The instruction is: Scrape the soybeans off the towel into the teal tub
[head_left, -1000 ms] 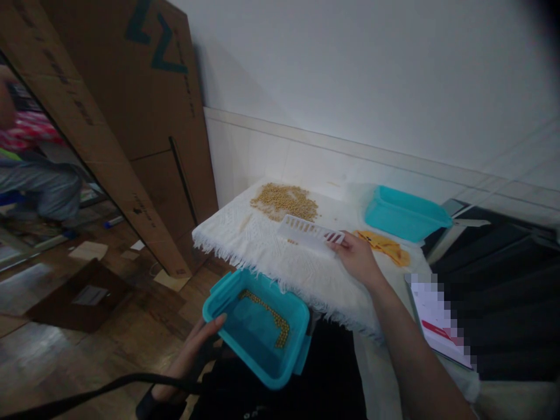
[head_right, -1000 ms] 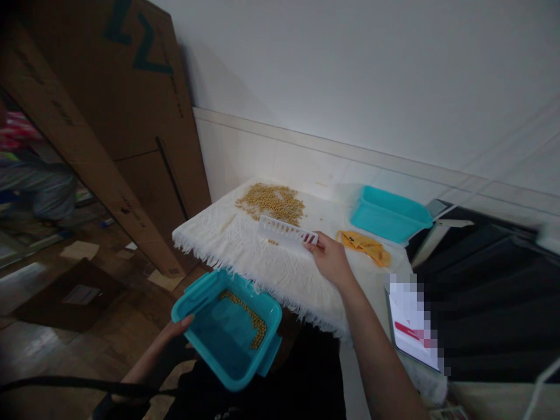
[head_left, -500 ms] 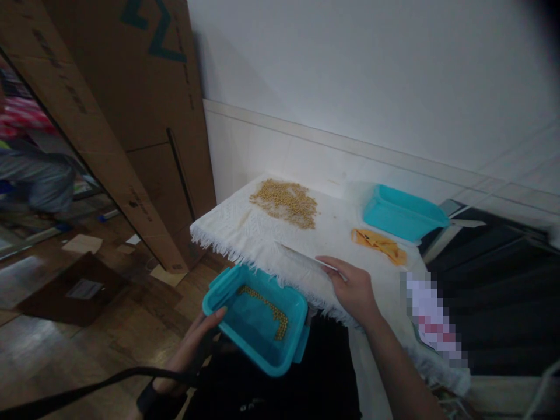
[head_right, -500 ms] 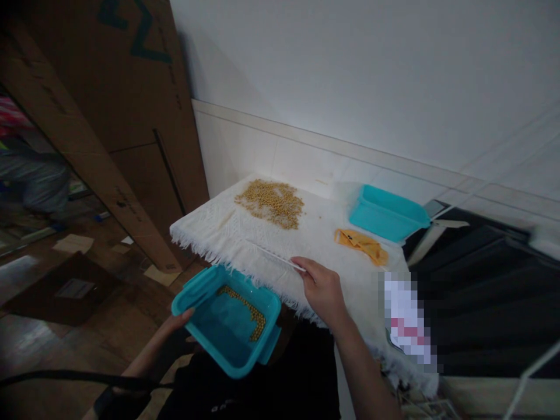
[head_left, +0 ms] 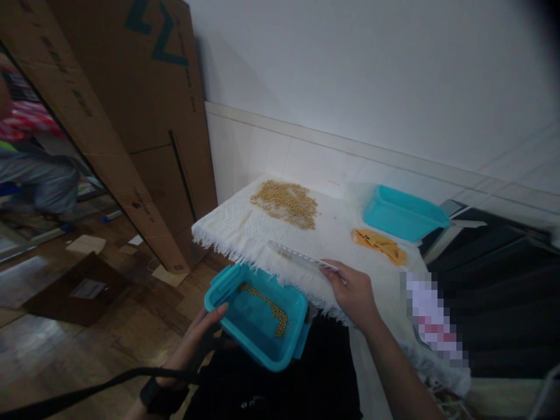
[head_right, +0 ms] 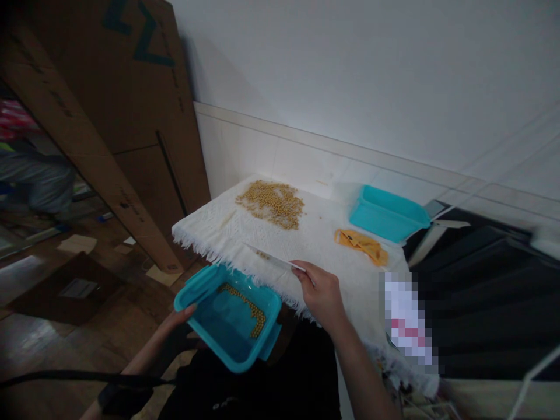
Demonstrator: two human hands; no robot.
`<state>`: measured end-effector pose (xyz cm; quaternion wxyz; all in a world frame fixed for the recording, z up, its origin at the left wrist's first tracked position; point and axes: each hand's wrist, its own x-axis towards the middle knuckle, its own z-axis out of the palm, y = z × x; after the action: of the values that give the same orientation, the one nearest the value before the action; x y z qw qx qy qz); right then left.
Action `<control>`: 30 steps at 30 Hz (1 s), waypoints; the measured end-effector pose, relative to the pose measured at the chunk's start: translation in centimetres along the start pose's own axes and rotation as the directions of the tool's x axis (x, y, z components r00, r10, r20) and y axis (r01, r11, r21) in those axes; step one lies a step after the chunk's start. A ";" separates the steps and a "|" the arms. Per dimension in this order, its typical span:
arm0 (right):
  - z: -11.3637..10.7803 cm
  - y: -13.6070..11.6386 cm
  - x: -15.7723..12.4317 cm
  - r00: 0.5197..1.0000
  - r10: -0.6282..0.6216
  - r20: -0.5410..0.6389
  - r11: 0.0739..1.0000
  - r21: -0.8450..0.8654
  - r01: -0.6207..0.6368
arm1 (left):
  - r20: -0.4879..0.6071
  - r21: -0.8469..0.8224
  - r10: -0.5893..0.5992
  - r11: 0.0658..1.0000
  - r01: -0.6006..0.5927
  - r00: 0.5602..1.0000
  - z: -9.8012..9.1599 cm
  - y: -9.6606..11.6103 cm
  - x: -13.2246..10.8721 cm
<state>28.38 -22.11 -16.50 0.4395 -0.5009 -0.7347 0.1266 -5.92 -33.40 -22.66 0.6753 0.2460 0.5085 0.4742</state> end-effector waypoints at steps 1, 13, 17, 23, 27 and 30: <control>0.0 -0.2 -0.1 1.000 0.004 0.005 1.000 0.001 -0.004 | 0.000 -0.003 0.001 1.000 -0.001 1.000 0.0 0.0 0.0; -0.2 -0.8 -1.0 0.999 -0.036 0.037 0.998 -0.058 0.039 | -0.040 -0.013 -0.045 0.999 0.044 0.998 0.7 0.5 0.6; -0.1 -1.4 -2.1 0.995 -0.080 0.060 0.996 -0.038 0.083 | -0.057 -0.007 -0.041 0.999 0.040 0.998 0.5 0.3 0.7; -0.6 -2.5 -3.6 0.990 -0.077 0.117 0.996 -0.037 0.082 | -0.019 0.008 -0.023 1.000 0.023 1.000 0.1 0.0 0.7; -1.2 -3.3 -3.9 0.988 -0.040 0.147 0.999 -0.012 0.042 | -0.015 -0.011 -0.032 0.999 0.031 0.999 0.2 0.1 0.6; -1.6 -3.5 -3.8 0.988 -0.023 0.155 1.000 -0.008 0.025 | -0.017 -0.005 -0.025 1.000 0.025 1.000 0.6 0.3 0.5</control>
<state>27.88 -27.38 -15.32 0.3802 -0.4829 -0.7733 0.1560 -5.52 -32.76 -22.37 0.6774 0.2337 0.5162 0.4691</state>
